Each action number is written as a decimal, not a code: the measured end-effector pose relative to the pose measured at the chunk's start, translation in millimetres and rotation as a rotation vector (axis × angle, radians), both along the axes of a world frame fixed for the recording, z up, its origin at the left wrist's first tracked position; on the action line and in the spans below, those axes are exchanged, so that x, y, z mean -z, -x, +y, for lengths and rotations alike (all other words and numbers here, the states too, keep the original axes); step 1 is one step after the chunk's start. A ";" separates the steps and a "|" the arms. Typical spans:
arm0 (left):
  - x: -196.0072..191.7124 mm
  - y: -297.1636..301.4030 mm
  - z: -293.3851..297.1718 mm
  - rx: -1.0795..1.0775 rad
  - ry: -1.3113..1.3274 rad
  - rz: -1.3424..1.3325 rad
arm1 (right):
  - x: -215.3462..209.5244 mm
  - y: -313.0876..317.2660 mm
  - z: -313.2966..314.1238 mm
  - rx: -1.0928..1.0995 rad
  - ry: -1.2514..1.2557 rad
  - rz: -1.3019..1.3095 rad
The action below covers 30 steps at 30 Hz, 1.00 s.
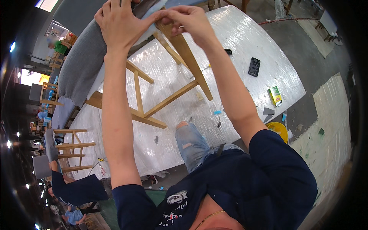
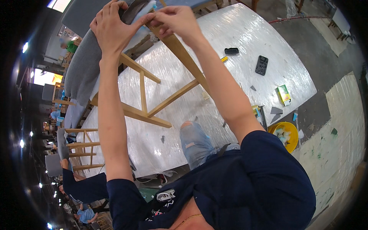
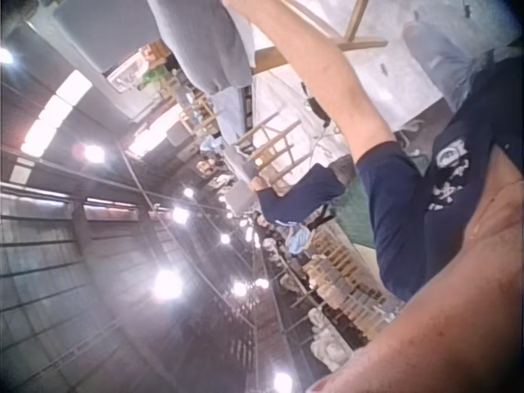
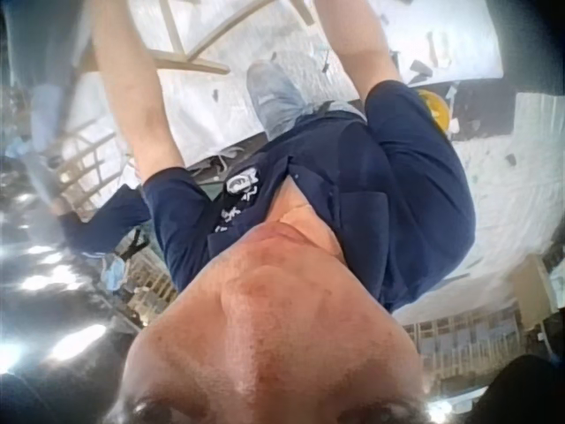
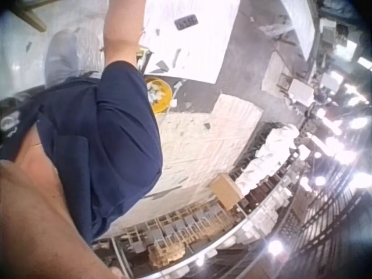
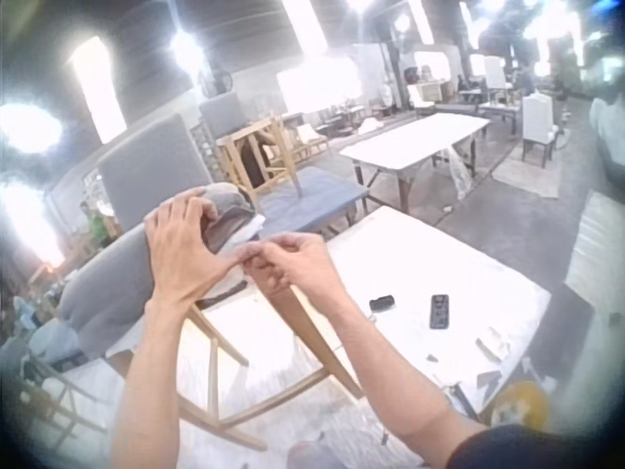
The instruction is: The person is upholstering a wooden chair by attaching a gray fabric cover to the seat. They use a staple gun to secure the fabric to the underside of the chair frame, a utility knife to trim excess material, and scissors to cut the fabric. The process involves pulling the fabric taut, stapling it, and trimming the edges to fit the chair's shape.
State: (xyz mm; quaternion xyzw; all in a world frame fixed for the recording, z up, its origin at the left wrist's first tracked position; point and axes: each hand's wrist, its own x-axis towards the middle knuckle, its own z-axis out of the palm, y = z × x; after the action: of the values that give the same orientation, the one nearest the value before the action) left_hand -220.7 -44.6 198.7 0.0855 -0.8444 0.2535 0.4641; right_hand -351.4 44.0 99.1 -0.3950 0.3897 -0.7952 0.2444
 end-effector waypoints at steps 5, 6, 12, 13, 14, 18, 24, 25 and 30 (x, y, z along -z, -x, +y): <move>0.0 5.5 -4.0 -0.015 -0.080 0.001 | -12.9 17.5 3.9 -0.021 -0.142 -0.002; 1.1 4.9 -5.8 -0.002 -0.068 0.008 | -13.8 17.6 1.6 -0.023 -0.141 0.011; -0.2 3.4 -5.5 0.009 -0.060 0.013 | -22.1 21.4 -14.3 -0.032 -0.083 0.082; 0.0 3.8 -5.1 0.010 -0.066 0.009 | -19.3 23.2 -18.4 -0.017 -0.078 0.094; 0.2 4.4 -5.0 0.010 -0.066 0.008 | -15.7 24.0 -22.0 -0.017 -0.054 0.072; 1.7 4.7 -4.9 0.032 -0.045 0.016 | -5.3 22.6 -28.4 -0.033 -0.015 0.012; 6.1 -2.6 -18.9 -0.016 0.050 0.040 | 12.9 19.8 -24.9 0.047 -0.074 0.047; 11.3 0.8 -26.8 0.030 0.147 0.106 | 20.2 22.5 -18.2 0.084 -0.130 0.023; 26.2 4.7 2.6 0.084 0.034 0.143 | 111.4 14.6 -3.9 0.166 -0.361 0.170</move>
State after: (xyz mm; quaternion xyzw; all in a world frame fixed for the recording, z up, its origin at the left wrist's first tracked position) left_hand -225.4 -42.0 172.5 0.0602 -0.8075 0.2415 0.5349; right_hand -366.0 40.1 -12.3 -0.3769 0.5765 -0.6937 0.2109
